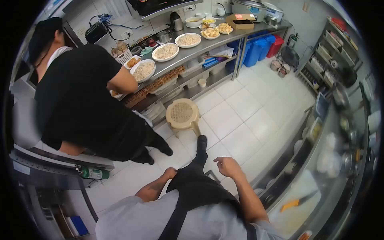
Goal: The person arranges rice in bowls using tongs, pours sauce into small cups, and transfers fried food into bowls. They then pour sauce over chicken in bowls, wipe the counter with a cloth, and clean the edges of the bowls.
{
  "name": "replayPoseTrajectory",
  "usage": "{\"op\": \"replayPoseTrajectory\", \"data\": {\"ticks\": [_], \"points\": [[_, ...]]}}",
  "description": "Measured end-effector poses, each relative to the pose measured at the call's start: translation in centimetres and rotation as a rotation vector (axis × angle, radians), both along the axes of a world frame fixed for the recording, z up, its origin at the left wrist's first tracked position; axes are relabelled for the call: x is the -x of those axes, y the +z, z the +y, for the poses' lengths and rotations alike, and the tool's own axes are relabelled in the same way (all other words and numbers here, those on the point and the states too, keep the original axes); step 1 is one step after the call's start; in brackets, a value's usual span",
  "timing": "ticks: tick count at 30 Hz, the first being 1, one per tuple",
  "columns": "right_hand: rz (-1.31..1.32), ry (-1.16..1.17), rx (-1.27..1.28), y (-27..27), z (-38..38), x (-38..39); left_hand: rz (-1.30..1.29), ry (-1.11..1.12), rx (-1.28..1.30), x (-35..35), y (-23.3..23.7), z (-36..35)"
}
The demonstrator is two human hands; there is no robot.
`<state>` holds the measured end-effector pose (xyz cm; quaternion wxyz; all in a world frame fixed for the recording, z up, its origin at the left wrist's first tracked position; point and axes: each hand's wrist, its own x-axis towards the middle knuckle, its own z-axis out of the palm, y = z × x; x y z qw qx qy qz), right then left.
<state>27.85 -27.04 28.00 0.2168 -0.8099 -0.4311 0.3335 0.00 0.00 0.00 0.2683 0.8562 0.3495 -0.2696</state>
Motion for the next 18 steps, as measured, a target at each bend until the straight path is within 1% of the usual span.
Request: {"op": "replayPoseTrajectory", "data": {"ticks": [2,3,5,6,8,9,11,12,13,15,16,18], "points": [[-0.042,-0.019,-0.169,1.2,1.5,-1.8,-0.111,0.018,0.023,-5.1,1.8,0.7],[-0.034,-0.01,-0.055,1.8,5.9,-6.4,-0.102,0.031,0.136,-9.7,-1.2,1.4],[-0.107,0.022,-0.134,3.8,12.6,-11.3,-0.068,0.018,0.105,-16.5,-2.9,8.5],[-0.125,0.015,-0.142,5.2,15.3,-13.2,-0.022,-0.034,0.093,-18.7,-2.3,11.5],[-0.028,0.014,-0.164,7.6,18.8,-16.8,-0.012,-0.007,0.132,-24.1,-2.2,15.6],[-0.027,0.014,-0.156,7.8,20.4,-18.8,0.026,0.03,0.168,-26.0,-2.2,17.2],[-0.418,0.036,0.017,8.1,22.9,-22.1,-0.105,-0.013,0.138,-29.2,-2.3,21.0],[-0.246,-0.013,-0.054,7.5,24.0,-24.1,-0.186,-0.027,0.119,-30.4,-2.8,22.9],[-0.179,0.004,-0.044,7.8,25.6,-25.8,-0.172,-0.015,0.108,-31.6,-1.4,24.7],[-0.149,0.024,-0.073,8.3,29.2,-29.3,-0.272,0.138,0.166,-33.5,1.3,27.4],[-0.186,0.075,-0.098,8.3,31.2,-31.3,-0.265,0.152,0.156,-34.0,2.0,28.8],[-0.234,0.14,-0.14,8.5,36.2,-35.4,-0.258,0.319,0.246,-35.3,2.5,31.1]]}}
